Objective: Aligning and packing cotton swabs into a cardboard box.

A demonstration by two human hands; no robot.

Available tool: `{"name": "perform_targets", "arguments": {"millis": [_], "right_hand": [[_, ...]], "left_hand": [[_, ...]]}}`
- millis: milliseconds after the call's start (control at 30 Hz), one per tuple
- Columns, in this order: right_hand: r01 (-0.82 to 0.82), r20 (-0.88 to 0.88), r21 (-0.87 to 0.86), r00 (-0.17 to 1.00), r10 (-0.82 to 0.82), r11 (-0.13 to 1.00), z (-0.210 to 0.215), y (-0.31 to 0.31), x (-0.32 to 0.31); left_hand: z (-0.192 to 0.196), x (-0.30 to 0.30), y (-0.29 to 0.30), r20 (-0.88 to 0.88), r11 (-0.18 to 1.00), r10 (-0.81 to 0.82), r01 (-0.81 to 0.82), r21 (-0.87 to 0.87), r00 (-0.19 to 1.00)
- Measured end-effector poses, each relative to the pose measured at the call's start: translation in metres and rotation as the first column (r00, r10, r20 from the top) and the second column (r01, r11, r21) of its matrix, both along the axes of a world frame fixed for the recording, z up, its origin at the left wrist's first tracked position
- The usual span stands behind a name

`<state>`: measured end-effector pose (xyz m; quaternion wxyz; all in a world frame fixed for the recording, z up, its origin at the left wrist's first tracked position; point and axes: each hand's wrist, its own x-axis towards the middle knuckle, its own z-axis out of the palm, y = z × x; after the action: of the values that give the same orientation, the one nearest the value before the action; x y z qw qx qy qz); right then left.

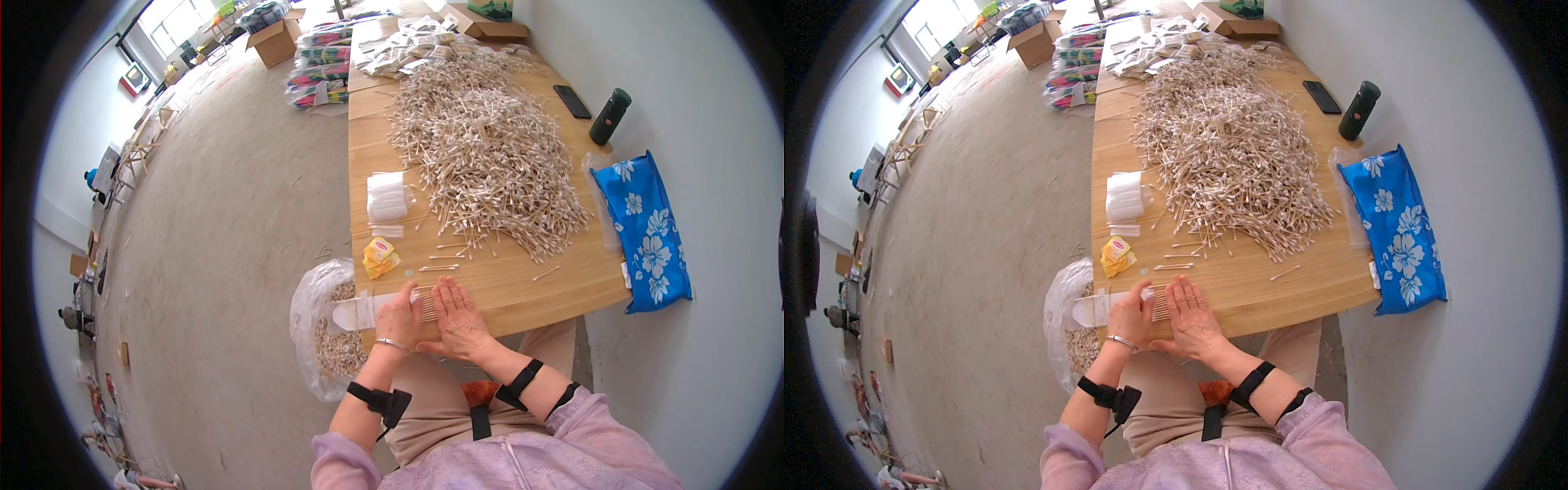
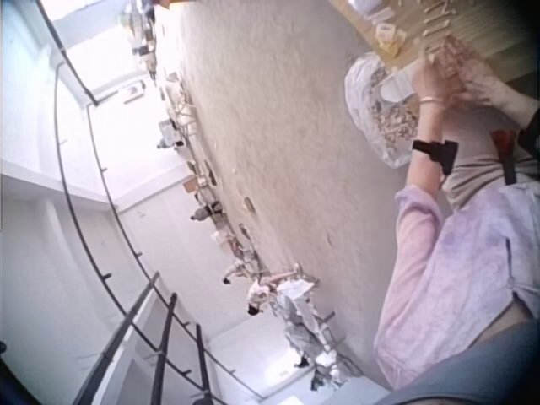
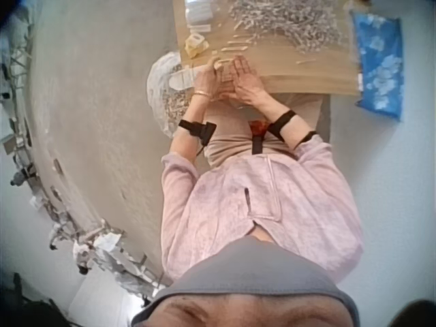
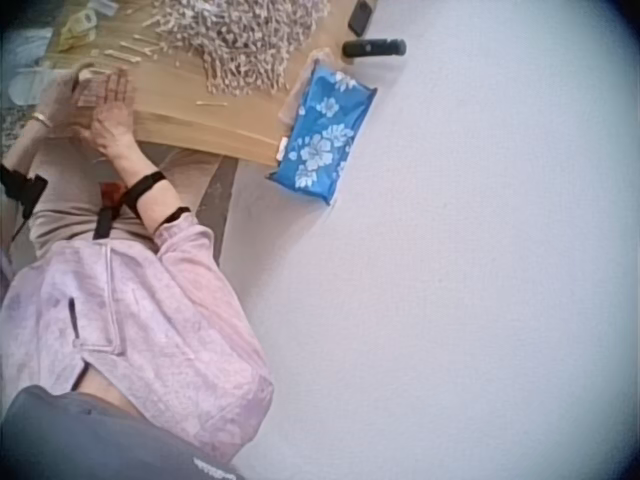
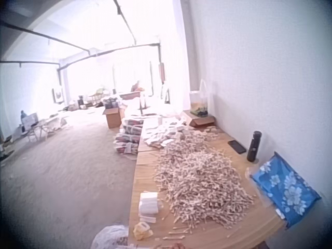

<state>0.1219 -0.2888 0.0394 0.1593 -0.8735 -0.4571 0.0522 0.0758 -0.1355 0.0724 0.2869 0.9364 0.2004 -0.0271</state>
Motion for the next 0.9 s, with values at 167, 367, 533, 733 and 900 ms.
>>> {"name": "perform_targets", "arguments": {"millis": [167,367,533,733,900], "right_hand": [[0.001,-0.013,-0.035,1.0,-0.002,0.999,0.004,0.001,-0.001],[0.007,-0.019,-0.012,1.0,-0.007,1.0,0.001,0.002,-0.003],[0.018,-0.037,-0.009,0.999,-0.019,1.0,-0.003,0.0,-0.001],[0.025,-0.028,0.007,0.999,-0.025,1.0,0.0,0.005,-0.007],[0.014,-0.033,-0.022,0.999,-0.015,1.0,0.004,0.011,-0.015]], "left_hand": [[-0.021,0.025,0.019,0.429,1.0,0.014,-0.003,-0.025,0.903],[-0.029,0.034,0.022,0.34,0.989,0.09,-0.044,-0.14,0.936],[-0.03,0.022,-0.005,0.469,0.909,0.294,-0.092,-0.406,0.833],[-0.045,0.001,-0.021,0.416,0.651,0.469,0.014,-0.759,0.779],[-0.055,-0.008,-0.018,0.339,0.404,0.585,0.098,-0.91,0.737]]}}
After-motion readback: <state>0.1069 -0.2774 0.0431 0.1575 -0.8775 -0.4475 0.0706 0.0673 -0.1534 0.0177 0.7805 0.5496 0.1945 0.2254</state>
